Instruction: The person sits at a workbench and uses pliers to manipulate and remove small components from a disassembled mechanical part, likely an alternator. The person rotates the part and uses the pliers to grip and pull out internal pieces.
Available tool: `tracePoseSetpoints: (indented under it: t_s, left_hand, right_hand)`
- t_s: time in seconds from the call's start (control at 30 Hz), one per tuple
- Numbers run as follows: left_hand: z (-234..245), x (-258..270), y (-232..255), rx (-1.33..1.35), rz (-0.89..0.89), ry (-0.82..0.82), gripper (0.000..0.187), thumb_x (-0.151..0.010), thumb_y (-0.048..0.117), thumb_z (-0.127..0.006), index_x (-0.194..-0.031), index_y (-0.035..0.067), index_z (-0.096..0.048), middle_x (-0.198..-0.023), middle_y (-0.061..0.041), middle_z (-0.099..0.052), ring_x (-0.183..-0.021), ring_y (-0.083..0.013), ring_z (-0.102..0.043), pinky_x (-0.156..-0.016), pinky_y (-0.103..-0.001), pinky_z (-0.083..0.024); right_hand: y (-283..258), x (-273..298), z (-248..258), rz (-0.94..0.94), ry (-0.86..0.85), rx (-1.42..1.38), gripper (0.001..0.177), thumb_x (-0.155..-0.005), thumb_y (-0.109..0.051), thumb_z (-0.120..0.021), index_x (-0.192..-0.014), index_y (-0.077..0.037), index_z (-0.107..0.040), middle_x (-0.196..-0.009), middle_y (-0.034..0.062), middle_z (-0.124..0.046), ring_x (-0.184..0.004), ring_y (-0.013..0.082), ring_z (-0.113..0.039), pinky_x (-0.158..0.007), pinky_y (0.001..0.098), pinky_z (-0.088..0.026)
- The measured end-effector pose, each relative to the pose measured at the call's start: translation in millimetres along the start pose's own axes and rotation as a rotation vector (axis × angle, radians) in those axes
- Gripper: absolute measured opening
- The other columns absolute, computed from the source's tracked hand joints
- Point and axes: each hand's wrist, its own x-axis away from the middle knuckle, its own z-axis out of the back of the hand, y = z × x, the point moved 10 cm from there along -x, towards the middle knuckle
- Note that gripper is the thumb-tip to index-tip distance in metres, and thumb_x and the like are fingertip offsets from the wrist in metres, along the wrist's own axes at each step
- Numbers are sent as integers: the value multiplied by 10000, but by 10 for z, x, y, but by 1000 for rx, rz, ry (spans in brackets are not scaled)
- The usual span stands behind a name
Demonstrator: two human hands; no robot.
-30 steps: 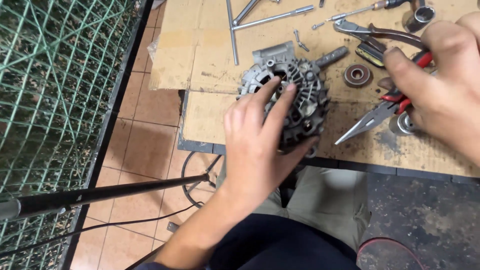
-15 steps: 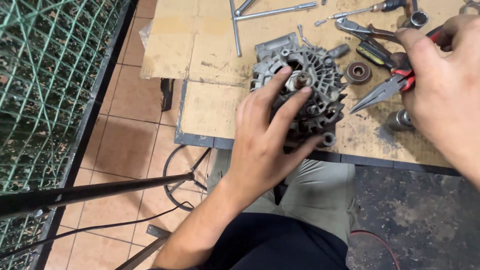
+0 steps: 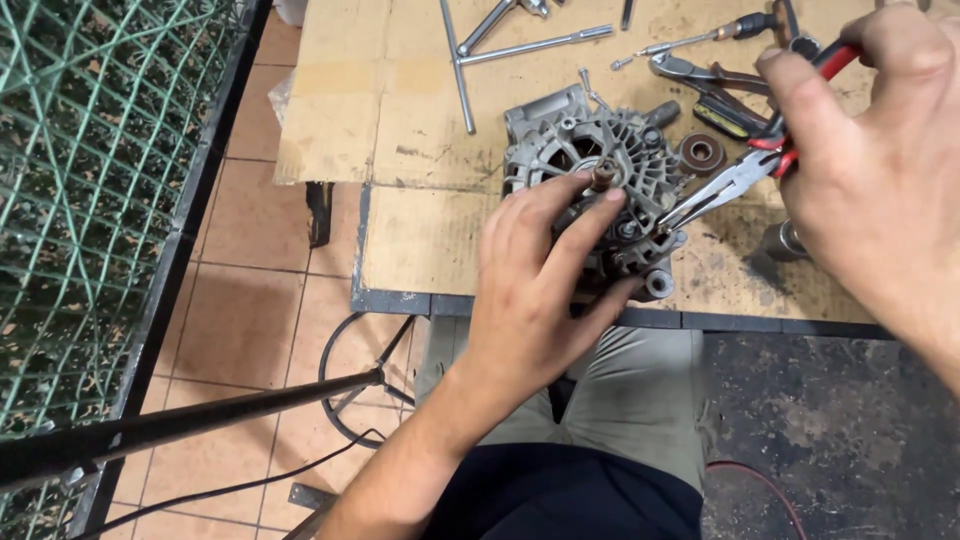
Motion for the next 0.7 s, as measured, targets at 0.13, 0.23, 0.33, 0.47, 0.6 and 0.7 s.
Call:
tracePoseSetpoints:
  t_s: [0.13,0.23,0.33,0.47,0.6,0.7]
  left_hand:
    - [-9,4,13,-5,9,3,685,-1107,282,-938,-1645,134,-541,-1649,-194,-611,-1530,-402,-660,-1343,-624,-531]
    - [-7,-6,17,-16,18,18,655,-1117,296,-921,-1634,135,-552,-1627,-189,-616,-1514,-407,-666,-1328,-616,-525]
    - [-14,2,5,-25,22,22,651,-1123,318,-914,-1635,135,-556,-1618,-199,-619,-1507,-405,-666,-1330,-622,-522]
    - [-21,23,9,-24,18,10,667,-1128,316,-921,-1647,132,-544,-1630,-201,-618,-1518,-402,-663,-1337,-625,-525]
    - [-5,5,11,-10,16,8,648,-1138,309,-911,-1645,135,-549,-1634,-192,-626,-1518,-397,-674,-1347,-616,-522]
    - [-15,15,8,-3,17,7,665,-1142,306,-914,-1661,136,-533,-1646,-193,-625,-1528,-396,-672,-1356,-624,-529]
  right_hand:
    - [45,-60,25,21,0,-108,455,-1232,2,-1038,-1633,-111,-856,-1656,189,-498,-1384,356,-648,-1107,424,-606]
    - [3,-135,28,139,-3,250,574,-1047,-169,-894,-1589,-263,-730,-1639,40,-578,-1476,168,-595,-1200,237,-589]
    - [-33,-232,106,213,24,325,468,-1061,-150,-775,-1491,-325,-720,-1610,3,-633,-1472,184,-614,-1149,245,-559]
    - [-72,-331,149,304,33,361,440,-1107,-188,-727,-1519,-340,-715,-1747,30,-648,-1545,207,-613,-1269,289,-547]
    - [-181,-513,170,523,136,315,71,-1332,-188,-681,-1388,-208,-719,-1669,60,-749,-1533,235,-716,-1352,338,-547]
    - [-148,-532,36,549,142,199,193,-1275,-245,-759,-1459,-194,-731,-1723,114,-748,-1494,273,-764,-1275,370,-608]
